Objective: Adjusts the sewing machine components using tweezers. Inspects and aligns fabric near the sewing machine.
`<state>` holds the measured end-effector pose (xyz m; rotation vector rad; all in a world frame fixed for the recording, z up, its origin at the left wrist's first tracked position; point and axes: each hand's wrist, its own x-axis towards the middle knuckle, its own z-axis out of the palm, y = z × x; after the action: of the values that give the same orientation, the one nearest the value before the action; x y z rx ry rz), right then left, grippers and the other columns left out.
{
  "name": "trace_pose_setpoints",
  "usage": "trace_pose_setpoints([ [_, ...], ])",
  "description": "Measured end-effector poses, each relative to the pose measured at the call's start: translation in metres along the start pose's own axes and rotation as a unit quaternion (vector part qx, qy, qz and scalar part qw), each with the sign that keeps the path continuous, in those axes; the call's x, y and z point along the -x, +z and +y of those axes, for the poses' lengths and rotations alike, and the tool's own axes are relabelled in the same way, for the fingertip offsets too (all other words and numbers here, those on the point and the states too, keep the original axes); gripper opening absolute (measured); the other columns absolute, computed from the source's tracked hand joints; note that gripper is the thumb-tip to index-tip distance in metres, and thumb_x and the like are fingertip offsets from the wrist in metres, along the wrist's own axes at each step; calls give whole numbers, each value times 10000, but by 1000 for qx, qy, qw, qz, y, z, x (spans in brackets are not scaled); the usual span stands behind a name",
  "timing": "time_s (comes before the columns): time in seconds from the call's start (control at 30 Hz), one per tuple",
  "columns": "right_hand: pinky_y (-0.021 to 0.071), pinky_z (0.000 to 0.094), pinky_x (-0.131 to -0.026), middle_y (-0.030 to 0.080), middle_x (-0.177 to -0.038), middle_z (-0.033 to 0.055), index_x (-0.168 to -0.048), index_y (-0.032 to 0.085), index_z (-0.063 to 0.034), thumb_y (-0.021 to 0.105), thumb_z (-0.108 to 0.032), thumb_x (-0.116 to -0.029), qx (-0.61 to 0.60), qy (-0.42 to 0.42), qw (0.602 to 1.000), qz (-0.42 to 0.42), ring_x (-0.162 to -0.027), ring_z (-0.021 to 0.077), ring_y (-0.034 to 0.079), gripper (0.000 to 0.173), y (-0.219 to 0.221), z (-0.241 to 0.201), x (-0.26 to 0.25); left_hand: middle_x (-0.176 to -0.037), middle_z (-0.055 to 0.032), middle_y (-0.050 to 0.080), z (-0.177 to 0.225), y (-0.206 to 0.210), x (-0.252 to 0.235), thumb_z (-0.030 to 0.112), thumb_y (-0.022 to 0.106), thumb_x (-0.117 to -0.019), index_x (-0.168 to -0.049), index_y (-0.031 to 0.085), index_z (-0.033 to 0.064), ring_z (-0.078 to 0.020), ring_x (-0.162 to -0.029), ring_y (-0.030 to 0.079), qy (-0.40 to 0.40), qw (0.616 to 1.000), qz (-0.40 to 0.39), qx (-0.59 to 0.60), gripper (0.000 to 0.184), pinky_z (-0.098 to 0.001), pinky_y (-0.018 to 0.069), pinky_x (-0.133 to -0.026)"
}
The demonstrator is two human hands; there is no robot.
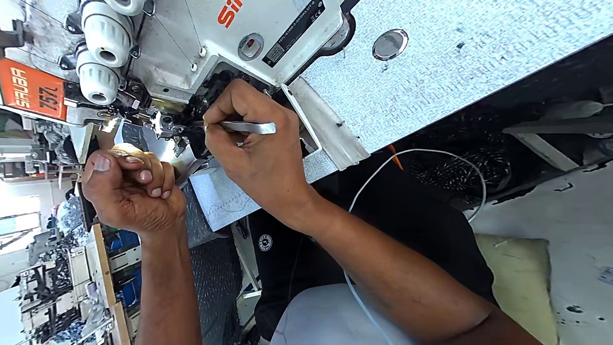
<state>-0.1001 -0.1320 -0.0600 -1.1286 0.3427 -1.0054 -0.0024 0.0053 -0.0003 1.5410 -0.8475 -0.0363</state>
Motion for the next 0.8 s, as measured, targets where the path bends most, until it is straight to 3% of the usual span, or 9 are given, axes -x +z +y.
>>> trace_pose_setpoints([
  [0.8, 559, 224, -586, 654, -822, 56, -885, 692, -15, 687, 67, -858, -7, -3, 1000, 3, -711, 92, 645, 86, 2, 2, -1, -544, 67, 476, -1, 0, 0, 201, 342, -1064, -781, 564, 151, -44, -400, 403, 3, 1000, 4, -7, 363, -179, 345, -383],
])
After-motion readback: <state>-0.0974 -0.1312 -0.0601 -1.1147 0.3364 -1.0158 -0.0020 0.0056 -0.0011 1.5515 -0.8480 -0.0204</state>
